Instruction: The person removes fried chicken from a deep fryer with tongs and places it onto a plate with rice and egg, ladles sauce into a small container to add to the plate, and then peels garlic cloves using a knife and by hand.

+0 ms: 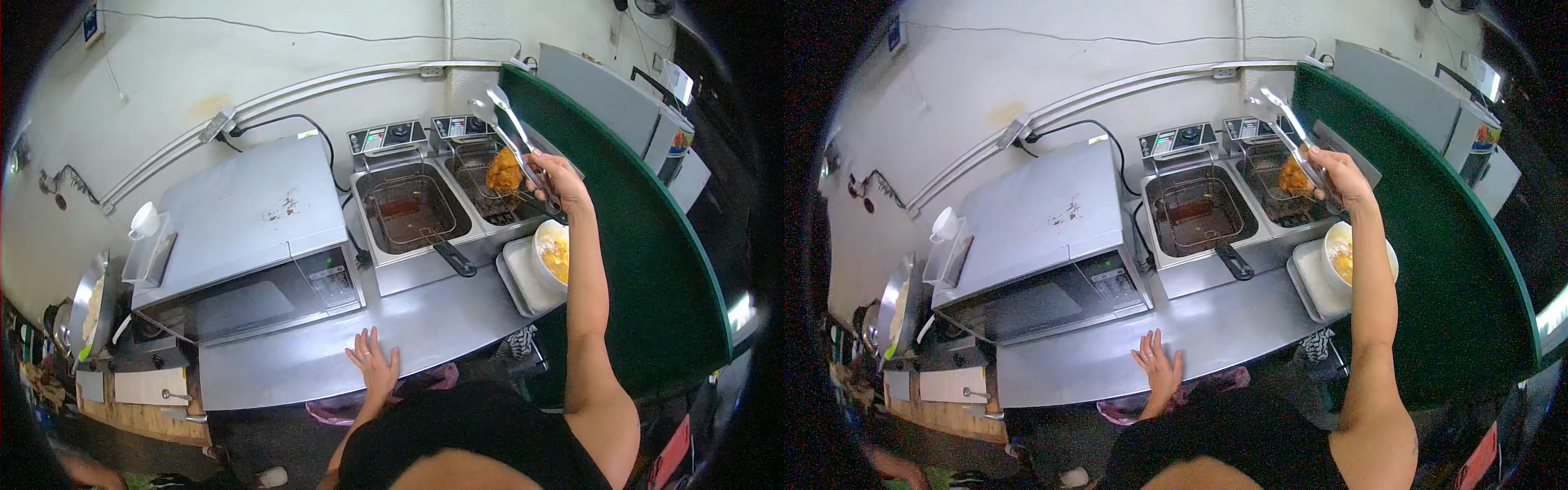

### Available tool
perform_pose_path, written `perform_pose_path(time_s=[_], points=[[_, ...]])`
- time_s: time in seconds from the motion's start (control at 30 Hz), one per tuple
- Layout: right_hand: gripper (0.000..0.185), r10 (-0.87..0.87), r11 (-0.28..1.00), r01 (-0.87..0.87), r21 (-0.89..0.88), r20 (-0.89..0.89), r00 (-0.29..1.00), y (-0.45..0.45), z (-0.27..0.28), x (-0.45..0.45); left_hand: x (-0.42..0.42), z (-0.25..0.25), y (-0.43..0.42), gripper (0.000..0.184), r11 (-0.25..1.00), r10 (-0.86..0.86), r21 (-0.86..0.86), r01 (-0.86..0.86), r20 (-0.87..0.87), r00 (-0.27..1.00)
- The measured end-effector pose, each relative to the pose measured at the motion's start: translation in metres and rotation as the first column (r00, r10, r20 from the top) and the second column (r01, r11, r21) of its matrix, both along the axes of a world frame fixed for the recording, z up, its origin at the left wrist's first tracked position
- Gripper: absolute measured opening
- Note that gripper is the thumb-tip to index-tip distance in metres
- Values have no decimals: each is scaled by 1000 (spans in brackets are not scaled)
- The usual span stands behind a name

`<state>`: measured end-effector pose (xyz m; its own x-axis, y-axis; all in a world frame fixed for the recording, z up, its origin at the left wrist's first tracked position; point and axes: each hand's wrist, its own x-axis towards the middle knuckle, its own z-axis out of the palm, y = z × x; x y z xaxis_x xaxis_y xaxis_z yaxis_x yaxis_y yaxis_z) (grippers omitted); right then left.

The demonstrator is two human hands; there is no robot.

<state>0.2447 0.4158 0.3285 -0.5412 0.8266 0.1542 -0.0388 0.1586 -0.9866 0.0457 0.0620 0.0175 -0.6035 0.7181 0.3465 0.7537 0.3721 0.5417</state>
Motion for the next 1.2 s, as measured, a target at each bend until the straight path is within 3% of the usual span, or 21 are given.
perform_pose_path(time_s=[0.03,0.13,0.2,0.27,0.3,0.33,0.37,0.4,0.43,0.47,0.53,0.6,0.7,0.8,0.83,0.93,1.03,1.13,1.2], points=[[34,51,999,-51,-3,4,999,-8,4,-2,0,0,0,72,1000,-1,3,1,2,1000],[38,-175,944,132,303,122,977,-21,1,-15,1,0,0,72,1000,12,-6,-12,-4,1000],[45,-275,881,221,419,74,958,-29,-17,-29,1,0,0,72,1000,19,-1,-19,2,1000],[51,-418,573,270,774,-7,908,-25,-66,-52,1,0,-1,72,1000,28,1,-28,12,1000],[46,-389,603,136,786,141,911,-35,-75,-57,1,1,-2,72,1000,30,1,-30,19,999],[39,-411,740,8,672,443,797,-38,-86,-60,2,2,0,73,1000,23,4,-23,26,999],[44,-422,734,-92,672,559,714,-38,-101,-60,3,0,0,72,999,28,16,-29,32,999],[44,-402,741,-79,667,534,744,-41,-110,-60,2,-4,0,72,999,13,36,-14,34,999],[43,-409,804,46,592,495,767,-55,-104,-59,-2,-12,0,72,997,-8,79,6,21,1000],[44,-443,779,121,615,405,800,-52,-108,-58,-4,-21,3,71,991,-36,128,33,15,999],[49,-471,729,234,644,224,853,-50,-113,-57,2,-12,2,71,999,11,52,-12,8,1000],[56,-429,728,42,684,407,807,-43,-111,-53,4,-4,1,72,999,-7,46,7,-9,1000],[56,-443,669,-87,738,489,751,-49,-108,-43,2,-6,-4,71,999,-1,51,1,-13,1000],[53,-437,658,33,752,346,830,-51,-117,-33,-5,-19,-8,69,974,-38,224,15,100,994],[54,-436,690,12,724,402,805,-55,-110,-25,-6,-14,-8,68,954,-66,299,18,152,986],[56,-417,726,-18,688,461,783,-57,-102,-1,-6,22,-28,52,923,156,371,-100,-122,980],[53,-432,741,111,662,343,834,-43,-106,24,-54,-20,-74,58,929,322,53,-367,-606,727],[56,-409,770,208,603,218,886,-32,-97,58,-67,-2,-101,57,798,602,237,-554,-303,738],[57,-378,843,259,472,178,908,-19,-90,82,-102,-20,-128,61,750,654,190,-634,-353,669]])
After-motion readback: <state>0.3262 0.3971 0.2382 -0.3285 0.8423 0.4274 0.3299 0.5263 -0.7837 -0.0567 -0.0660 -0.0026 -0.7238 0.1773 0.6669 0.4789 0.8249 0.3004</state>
